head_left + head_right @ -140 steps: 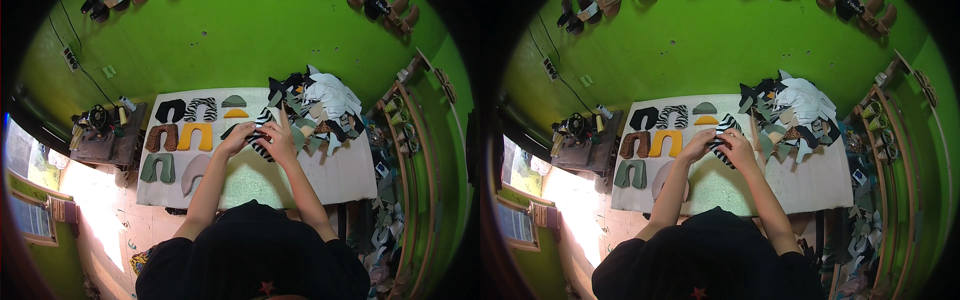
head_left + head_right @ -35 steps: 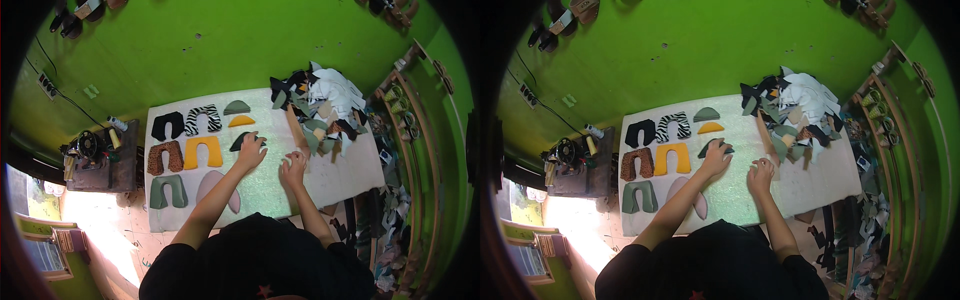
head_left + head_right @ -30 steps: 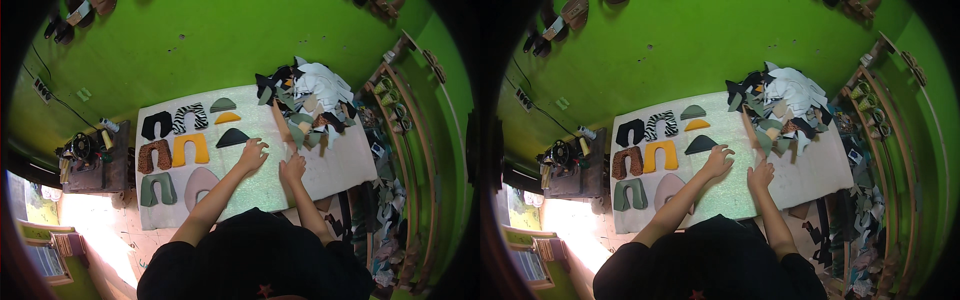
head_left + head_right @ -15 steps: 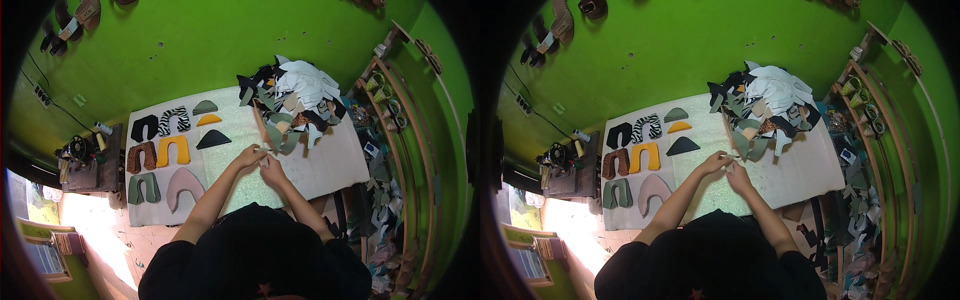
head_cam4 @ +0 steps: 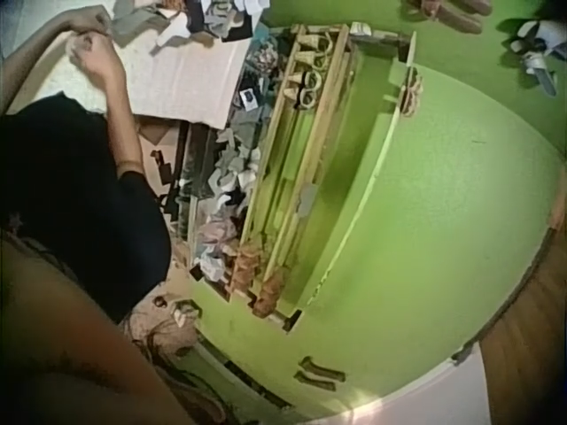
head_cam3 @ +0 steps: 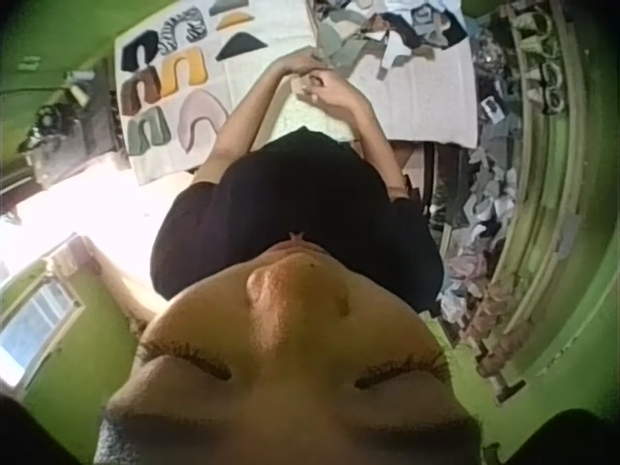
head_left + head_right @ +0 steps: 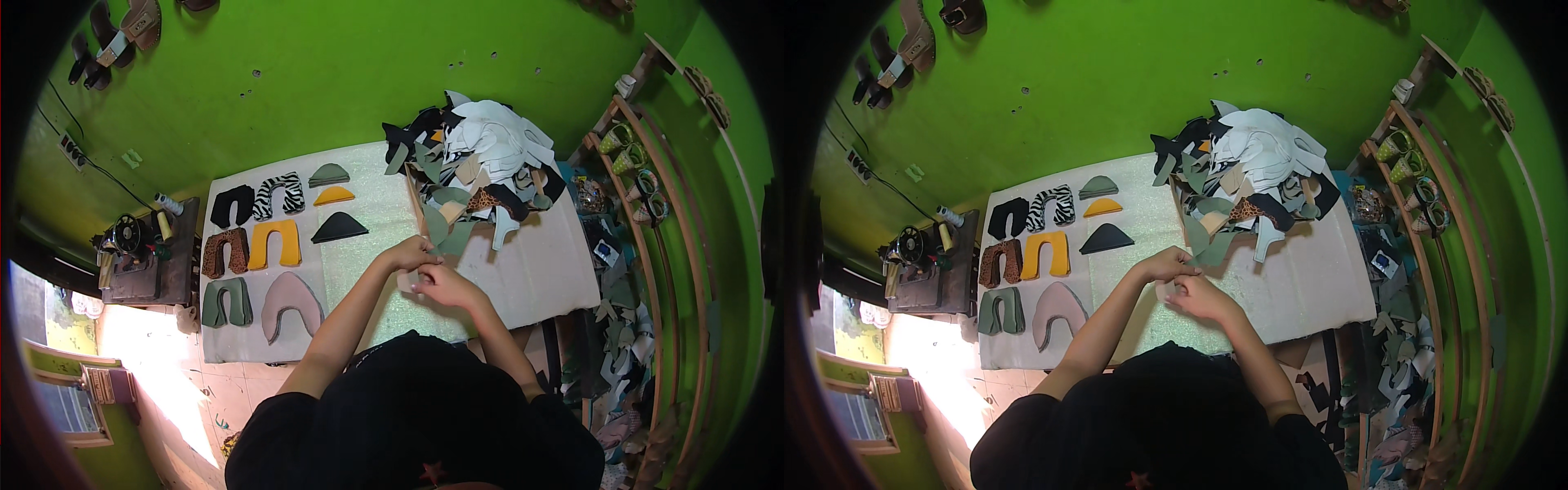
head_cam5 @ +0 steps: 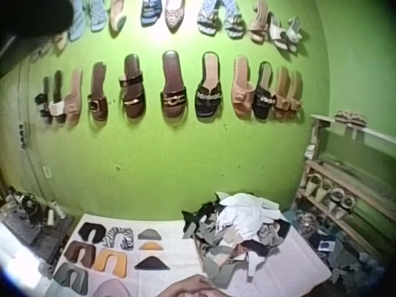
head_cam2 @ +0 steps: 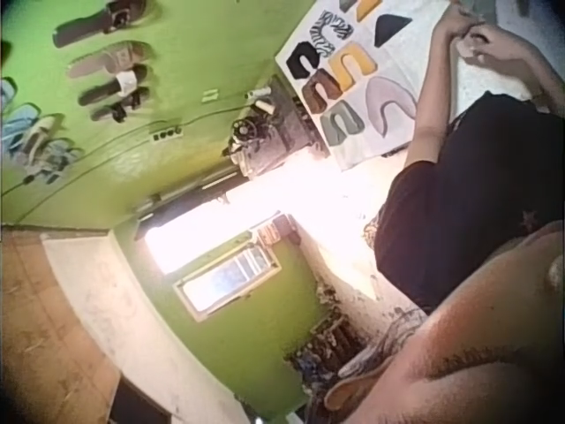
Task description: Organizing and sorting various cut-out fabric components for shoe manufacturing on a work table.
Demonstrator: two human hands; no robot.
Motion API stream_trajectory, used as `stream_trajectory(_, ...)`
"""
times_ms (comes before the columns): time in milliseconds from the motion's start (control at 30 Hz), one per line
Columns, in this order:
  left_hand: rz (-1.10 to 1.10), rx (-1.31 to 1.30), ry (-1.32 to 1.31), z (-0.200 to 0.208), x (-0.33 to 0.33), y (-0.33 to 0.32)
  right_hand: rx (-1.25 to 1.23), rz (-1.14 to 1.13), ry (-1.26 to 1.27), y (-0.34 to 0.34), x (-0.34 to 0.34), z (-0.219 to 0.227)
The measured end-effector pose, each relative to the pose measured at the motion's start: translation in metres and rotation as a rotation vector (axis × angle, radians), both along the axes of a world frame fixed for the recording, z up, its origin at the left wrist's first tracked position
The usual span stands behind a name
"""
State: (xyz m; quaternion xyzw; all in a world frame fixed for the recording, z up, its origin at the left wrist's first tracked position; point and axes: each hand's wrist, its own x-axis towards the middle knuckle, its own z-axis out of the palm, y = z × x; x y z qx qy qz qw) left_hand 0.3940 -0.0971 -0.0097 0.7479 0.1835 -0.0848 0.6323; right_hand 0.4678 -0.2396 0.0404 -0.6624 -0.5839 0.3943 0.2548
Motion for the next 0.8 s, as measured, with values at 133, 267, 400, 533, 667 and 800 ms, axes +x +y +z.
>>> stream_trajectory(133,0.148,-0.109,-0.037,0.041,-0.001,-0.008,0.008,-0.204,0.054,-0.01,0.022,0.019)
stream_trajectory(267,0.205,0.018,-0.195,0.049,0.007,-0.007,0.037,-0.428,0.109,-0.01,0.044,-0.002)
stream_trajectory(400,0.15,0.179,-0.405,0.038,0.017,0.0,0.168,-0.539,0.328,-0.001,0.051,-0.005)
stream_trajectory(533,0.156,0.426,-0.423,0.044,0.023,-0.011,0.256,-0.672,0.55,0.013,0.065,-0.005)
stream_trajectory(667,0.15,0.54,-0.433,0.047,0.026,-0.014,0.43,-0.713,0.538,0.028,0.082,-0.009)
stream_trajectory(800,0.354,0.229,-0.443,0.049,0.027,-0.013,0.557,-0.643,0.457,0.05,0.102,0.006)
